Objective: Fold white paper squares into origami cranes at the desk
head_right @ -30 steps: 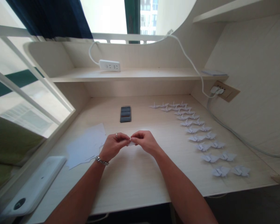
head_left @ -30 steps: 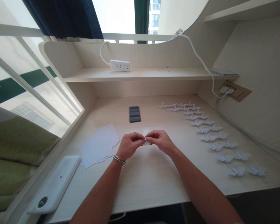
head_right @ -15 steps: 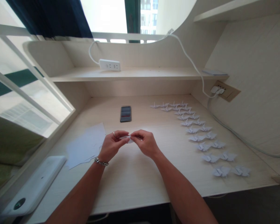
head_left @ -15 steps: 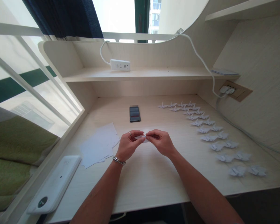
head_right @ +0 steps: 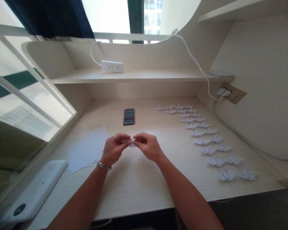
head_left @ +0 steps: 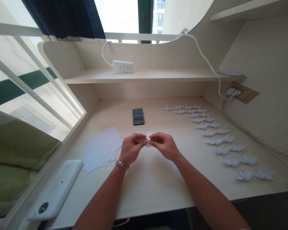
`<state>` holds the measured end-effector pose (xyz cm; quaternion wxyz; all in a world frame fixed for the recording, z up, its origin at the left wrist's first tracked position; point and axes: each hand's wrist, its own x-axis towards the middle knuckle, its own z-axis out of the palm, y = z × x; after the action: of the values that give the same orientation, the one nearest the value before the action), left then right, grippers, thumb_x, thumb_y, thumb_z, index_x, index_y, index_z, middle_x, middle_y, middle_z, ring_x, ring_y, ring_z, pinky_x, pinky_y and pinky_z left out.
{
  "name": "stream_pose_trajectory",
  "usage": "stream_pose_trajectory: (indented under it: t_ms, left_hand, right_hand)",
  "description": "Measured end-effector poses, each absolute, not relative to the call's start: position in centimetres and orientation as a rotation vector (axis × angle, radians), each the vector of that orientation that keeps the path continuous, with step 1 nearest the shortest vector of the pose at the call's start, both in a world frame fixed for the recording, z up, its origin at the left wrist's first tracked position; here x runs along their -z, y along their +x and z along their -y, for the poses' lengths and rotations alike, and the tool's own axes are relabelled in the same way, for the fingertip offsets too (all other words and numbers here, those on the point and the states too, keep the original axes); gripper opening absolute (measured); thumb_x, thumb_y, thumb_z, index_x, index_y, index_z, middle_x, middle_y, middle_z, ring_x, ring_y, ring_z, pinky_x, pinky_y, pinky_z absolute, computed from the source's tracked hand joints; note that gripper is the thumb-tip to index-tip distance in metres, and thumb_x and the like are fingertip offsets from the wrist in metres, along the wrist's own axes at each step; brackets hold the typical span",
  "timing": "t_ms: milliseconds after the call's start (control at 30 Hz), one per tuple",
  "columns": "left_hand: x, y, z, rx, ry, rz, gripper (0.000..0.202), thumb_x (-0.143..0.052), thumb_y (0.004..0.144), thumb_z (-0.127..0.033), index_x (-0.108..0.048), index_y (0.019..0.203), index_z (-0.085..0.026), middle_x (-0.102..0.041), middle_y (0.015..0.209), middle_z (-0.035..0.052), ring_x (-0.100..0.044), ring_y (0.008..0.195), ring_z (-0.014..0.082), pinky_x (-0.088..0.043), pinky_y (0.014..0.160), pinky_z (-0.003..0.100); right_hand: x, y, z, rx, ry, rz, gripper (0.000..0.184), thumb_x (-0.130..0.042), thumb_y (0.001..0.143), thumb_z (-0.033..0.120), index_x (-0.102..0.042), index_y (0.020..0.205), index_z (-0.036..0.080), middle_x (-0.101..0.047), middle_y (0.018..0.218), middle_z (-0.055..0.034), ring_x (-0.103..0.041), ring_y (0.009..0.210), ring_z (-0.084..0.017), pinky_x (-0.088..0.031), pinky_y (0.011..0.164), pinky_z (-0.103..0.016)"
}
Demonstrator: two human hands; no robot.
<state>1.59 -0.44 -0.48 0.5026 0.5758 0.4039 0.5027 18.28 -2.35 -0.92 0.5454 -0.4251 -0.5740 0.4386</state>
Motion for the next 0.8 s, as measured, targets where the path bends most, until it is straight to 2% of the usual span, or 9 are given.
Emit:
stream_pose_trajectory:
  t_ms: [167,400,500,800]
  left_hand:
    - [0.73,1.60,0.40,-1.201,1.407,-0.988,0.023,-0.077,0.067,-0.024,-0.067,0.085,-0.013,-0.073,0.078,0.0070,-0.069,0.072,0.0184,-0.056,0.070,0.031]
    - [0.53,1.28,0.28,-1.131,1.405,-0.905,0.020,-0.070,0.075,-0.025,-0.067,0.090,-0.013,-0.073,0.082,0.0072,-0.068,0.075,0.0173,-0.055,0.069,0.028]
    - [0.69,1.35,0.29,-1.120,1.466,-0.947,0.022,-0.071,0.073,-0.027,-0.067,0.091,-0.013,-0.072,0.083,0.0069,-0.068,0.076,0.0174,-0.055,0.070,0.029]
    - [1.28,1.68,0.10,-1.221,1.469,-1.078,0.022,-0.074,0.069,-0.025,-0.062,0.084,-0.014,-0.068,0.077,0.0038,-0.065,0.071,0.0153,-0.051,0.063,0.025]
  right_hand:
    - [0.66,18.33,2.41,-0.981,-1.140,1.492,0.019,-0.069,0.076,0.037,-0.071,0.080,0.019,-0.071,0.076,-0.0056,-0.064,0.069,-0.019,-0.050,0.065,-0.030]
    - [0.56,18.74,2.31,-0.969,-1.207,1.564,0.016,-0.065,0.079,0.033,-0.070,0.077,0.018,-0.068,0.067,-0.0033,-0.062,0.062,-0.016,-0.048,0.060,-0.028]
    - [0.71,18.80,2.32,-0.973,-1.213,1.584,0.016,-0.064,0.079,0.032,-0.070,0.078,0.018,-0.068,0.068,-0.0033,-0.063,0.063,-0.016,-0.049,0.061,-0.027]
    - [1.18,19.24,1.70,-1.336,-1.063,1.460,0.022,-0.061,0.079,0.033,-0.069,0.088,0.016,-0.068,0.081,-0.0040,-0.068,0.068,-0.017,-0.056,0.068,-0.033]
